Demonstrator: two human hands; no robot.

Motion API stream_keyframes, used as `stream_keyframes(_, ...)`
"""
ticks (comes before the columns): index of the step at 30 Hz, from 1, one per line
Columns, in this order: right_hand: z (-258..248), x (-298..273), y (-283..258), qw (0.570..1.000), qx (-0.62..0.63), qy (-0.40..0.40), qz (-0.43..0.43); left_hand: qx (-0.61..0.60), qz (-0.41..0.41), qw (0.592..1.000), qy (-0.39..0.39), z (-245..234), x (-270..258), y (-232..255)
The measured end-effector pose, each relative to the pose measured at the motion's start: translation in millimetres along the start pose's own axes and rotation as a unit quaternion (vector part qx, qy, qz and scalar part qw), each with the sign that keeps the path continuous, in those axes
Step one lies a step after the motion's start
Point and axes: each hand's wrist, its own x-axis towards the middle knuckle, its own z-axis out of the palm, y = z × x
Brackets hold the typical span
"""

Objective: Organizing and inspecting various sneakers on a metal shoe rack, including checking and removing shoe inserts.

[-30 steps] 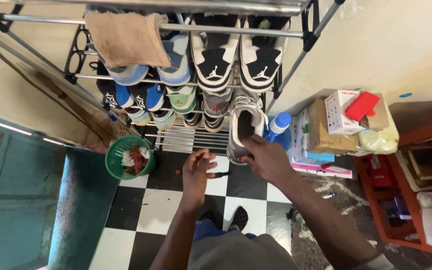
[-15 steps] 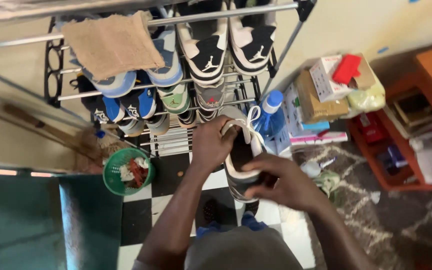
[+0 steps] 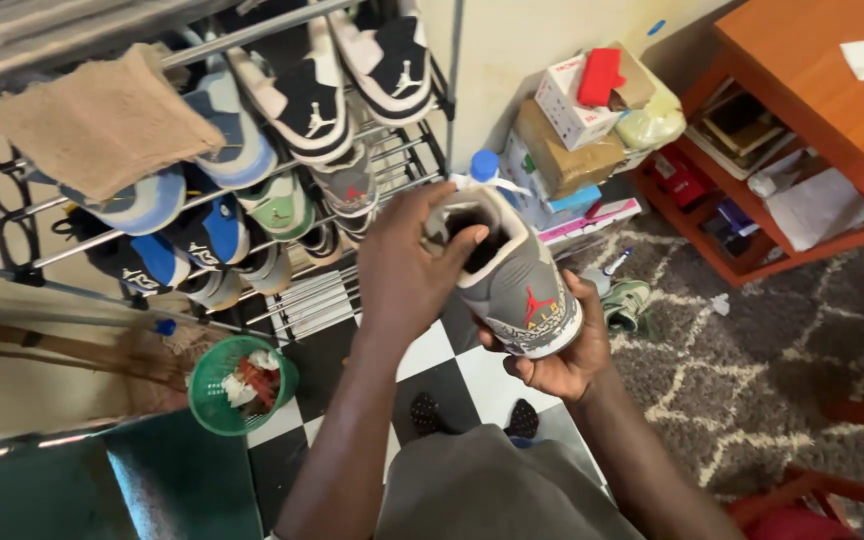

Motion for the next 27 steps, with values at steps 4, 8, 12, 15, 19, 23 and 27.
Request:
stream_keyframes(4,-6,-21,-11,0.998,-0.043,-0.040,0.002,-0.026,-0.079,0.996,-0.036,10,4,-6)
stream_keyframes(8,-35,-41,-14,0.992,-0.077,-0.094,-0.022,-0.121,-0.210,0.969,-0.038,18,-8,-1)
stream_keyframes(12,-37,-40,-18,0.992,-0.059,-0.109,-0.010,-0.235,-0.202,0.950,-0.017,13,-4,20)
stream_keyframes(15,-27,-36,-21,0.990,-0.073,-0.118,-0.009,-0.162,-0.177,0.970,-0.023,6,2,31)
stream_keyframes(19,-32,-31,-17,0.987,-0.096,-0.124,-0.043,-0.163,-0.122,0.979,-0.022,4,-10,19)
stream_keyframes(23,-67,-27,-17,0.917,-0.335,0.084,-0.201,-0.131,-0.102,0.984,0.064,15,-48,-15)
stream_keyframes(27,-25,-18,-13,0.791,-0.504,0.197,-0.287,-0.247,-0.315,0.916,-0.034,31,-89,-43)
